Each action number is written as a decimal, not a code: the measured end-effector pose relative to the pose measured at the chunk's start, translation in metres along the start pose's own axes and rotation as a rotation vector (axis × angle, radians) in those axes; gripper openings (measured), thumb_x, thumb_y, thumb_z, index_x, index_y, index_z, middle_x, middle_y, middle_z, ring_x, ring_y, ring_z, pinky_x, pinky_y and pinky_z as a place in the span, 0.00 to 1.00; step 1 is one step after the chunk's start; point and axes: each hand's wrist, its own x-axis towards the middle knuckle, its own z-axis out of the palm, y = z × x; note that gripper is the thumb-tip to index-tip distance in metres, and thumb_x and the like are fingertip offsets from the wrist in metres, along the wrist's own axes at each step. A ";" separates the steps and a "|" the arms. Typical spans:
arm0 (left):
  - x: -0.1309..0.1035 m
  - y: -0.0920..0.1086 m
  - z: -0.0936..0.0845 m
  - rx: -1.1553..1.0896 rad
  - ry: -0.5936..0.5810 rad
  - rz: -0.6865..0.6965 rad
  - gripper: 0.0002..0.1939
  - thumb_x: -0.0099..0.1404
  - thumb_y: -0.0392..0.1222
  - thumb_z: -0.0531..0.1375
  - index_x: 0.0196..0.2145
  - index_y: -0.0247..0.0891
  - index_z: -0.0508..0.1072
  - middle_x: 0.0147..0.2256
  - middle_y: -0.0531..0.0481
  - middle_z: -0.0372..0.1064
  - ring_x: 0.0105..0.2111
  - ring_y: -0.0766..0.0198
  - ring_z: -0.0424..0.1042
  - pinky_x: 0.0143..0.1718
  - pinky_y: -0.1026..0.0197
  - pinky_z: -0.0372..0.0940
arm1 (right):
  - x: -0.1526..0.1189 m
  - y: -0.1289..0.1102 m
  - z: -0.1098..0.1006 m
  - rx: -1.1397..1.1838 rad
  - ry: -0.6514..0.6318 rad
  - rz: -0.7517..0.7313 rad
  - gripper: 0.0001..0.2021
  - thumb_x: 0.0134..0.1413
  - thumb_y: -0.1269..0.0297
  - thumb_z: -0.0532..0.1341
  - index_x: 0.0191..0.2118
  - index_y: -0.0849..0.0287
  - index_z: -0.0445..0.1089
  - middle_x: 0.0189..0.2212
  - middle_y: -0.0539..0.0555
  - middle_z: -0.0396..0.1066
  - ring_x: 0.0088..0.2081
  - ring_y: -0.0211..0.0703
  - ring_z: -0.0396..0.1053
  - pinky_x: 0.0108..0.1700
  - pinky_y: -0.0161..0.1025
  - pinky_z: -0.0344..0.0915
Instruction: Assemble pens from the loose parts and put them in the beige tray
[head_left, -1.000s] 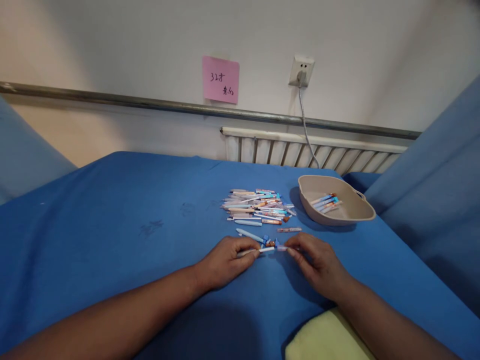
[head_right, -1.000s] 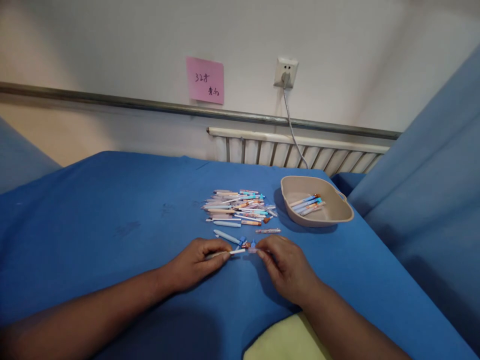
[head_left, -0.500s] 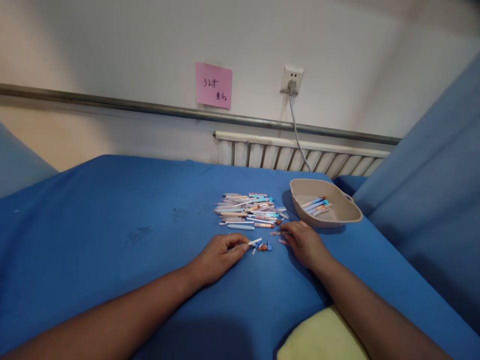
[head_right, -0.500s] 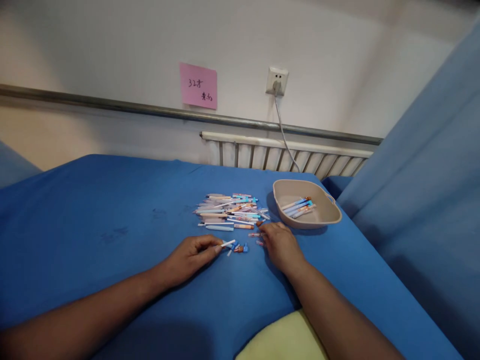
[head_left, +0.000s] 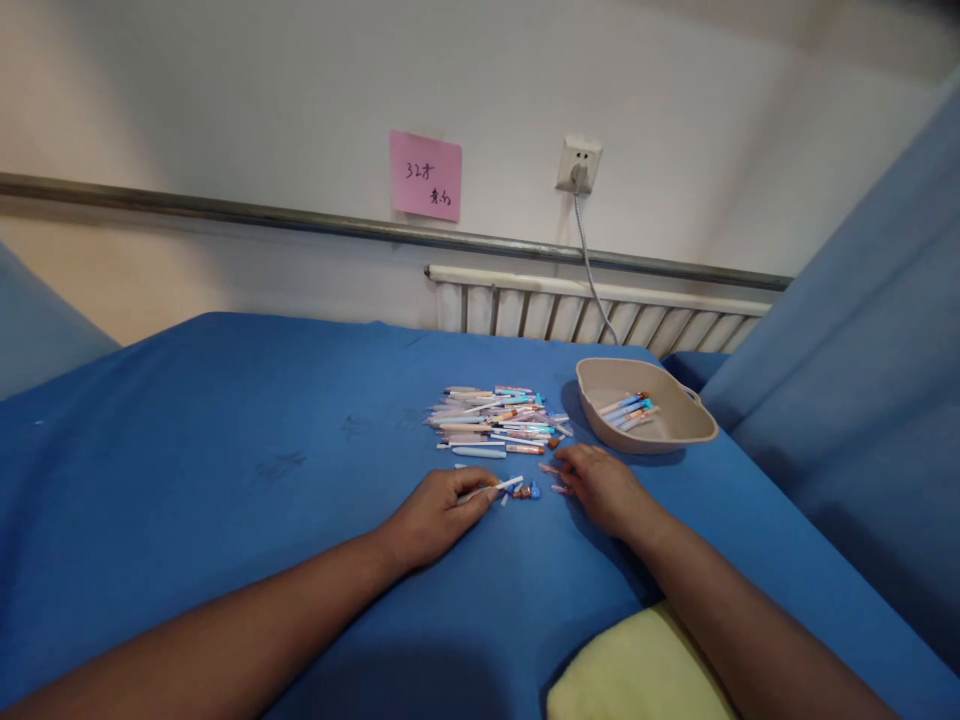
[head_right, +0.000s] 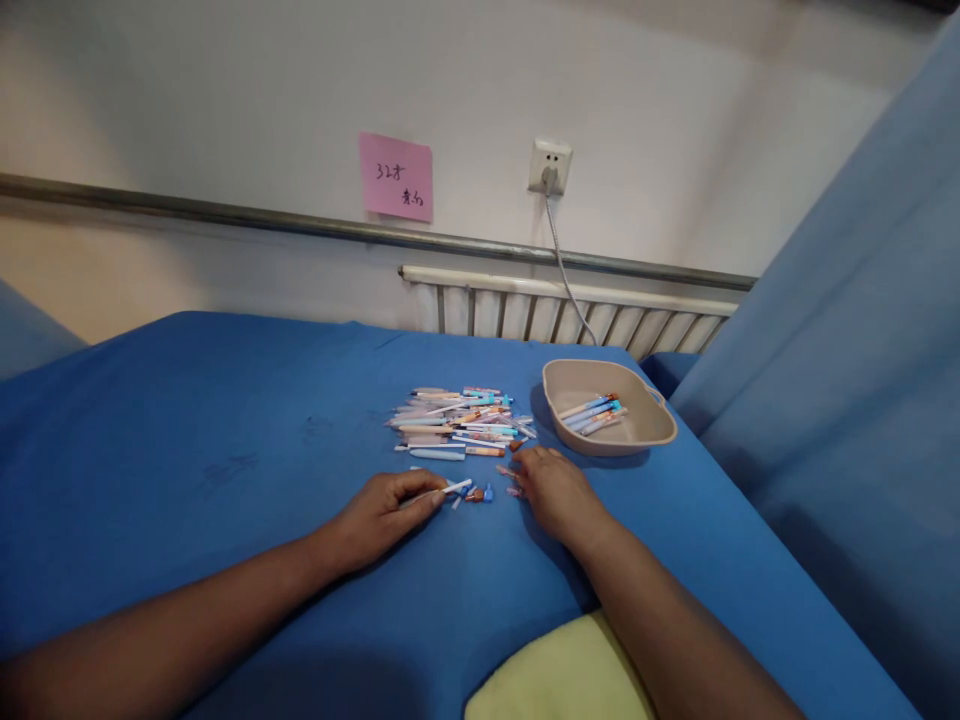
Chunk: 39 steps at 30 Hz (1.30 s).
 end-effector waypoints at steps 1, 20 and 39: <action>0.000 0.000 0.000 0.003 0.000 0.004 0.17 0.66 0.48 0.50 0.39 0.37 0.75 0.34 0.52 0.73 0.35 0.62 0.70 0.38 0.65 0.62 | 0.000 -0.001 -0.001 -0.030 -0.008 -0.002 0.10 0.61 0.70 0.53 0.46 0.60 0.67 0.38 0.58 0.71 0.41 0.46 0.67 0.44 0.39 0.60; -0.004 -0.007 0.002 0.005 -0.028 0.052 0.15 0.67 0.44 0.51 0.43 0.38 0.74 0.39 0.50 0.74 0.40 0.62 0.71 0.42 0.65 0.61 | -0.020 -0.022 0.000 0.117 0.061 -0.253 0.10 0.62 0.74 0.50 0.44 0.59 0.65 0.39 0.57 0.66 0.41 0.46 0.64 0.44 0.44 0.63; -0.013 0.008 0.004 0.033 -0.157 0.101 0.13 0.68 0.45 0.51 0.43 0.38 0.70 0.31 0.53 0.68 0.30 0.67 0.66 0.31 0.68 0.57 | -0.029 -0.047 -0.008 0.621 0.154 -0.248 0.08 0.61 0.71 0.54 0.44 0.56 0.65 0.38 0.53 0.68 0.40 0.40 0.67 0.42 0.37 0.63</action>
